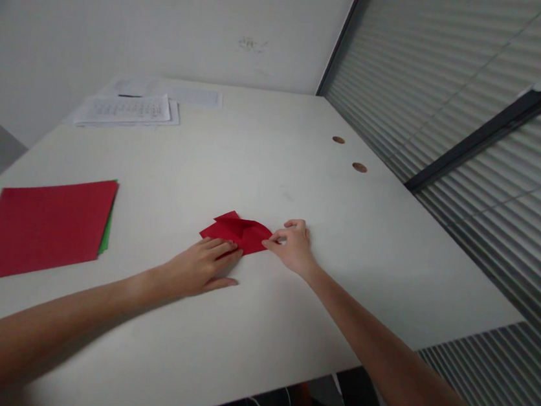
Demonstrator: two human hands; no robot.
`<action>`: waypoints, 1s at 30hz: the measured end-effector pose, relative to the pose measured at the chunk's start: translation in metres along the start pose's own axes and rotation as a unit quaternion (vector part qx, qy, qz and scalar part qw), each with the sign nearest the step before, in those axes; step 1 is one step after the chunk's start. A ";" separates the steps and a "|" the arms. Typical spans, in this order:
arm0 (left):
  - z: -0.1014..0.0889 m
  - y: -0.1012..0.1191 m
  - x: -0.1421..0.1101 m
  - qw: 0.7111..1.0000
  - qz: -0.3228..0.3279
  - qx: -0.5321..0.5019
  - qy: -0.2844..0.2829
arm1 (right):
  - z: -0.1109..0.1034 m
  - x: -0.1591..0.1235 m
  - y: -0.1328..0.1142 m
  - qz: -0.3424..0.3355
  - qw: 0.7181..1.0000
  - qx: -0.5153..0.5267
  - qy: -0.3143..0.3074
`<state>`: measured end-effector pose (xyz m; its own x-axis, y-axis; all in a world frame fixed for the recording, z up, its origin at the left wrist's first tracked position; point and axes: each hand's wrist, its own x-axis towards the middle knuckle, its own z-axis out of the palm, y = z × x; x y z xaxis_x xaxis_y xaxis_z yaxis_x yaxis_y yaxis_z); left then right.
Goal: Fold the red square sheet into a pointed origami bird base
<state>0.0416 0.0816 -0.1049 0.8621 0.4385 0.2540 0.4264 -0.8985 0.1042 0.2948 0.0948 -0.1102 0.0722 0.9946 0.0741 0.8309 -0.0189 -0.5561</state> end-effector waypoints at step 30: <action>-0.004 -0.003 0.002 0.999 0.003 -0.034 -0.023 | -0.007 -0.002 0.014 -0.027 0.999 0.033 -0.021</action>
<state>0.0409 0.0853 -0.1007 0.8771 0.4319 0.2100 0.4028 -0.8997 0.1680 0.3096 0.0914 -0.1123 0.0048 0.9974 0.0712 0.7946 0.0394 -0.6059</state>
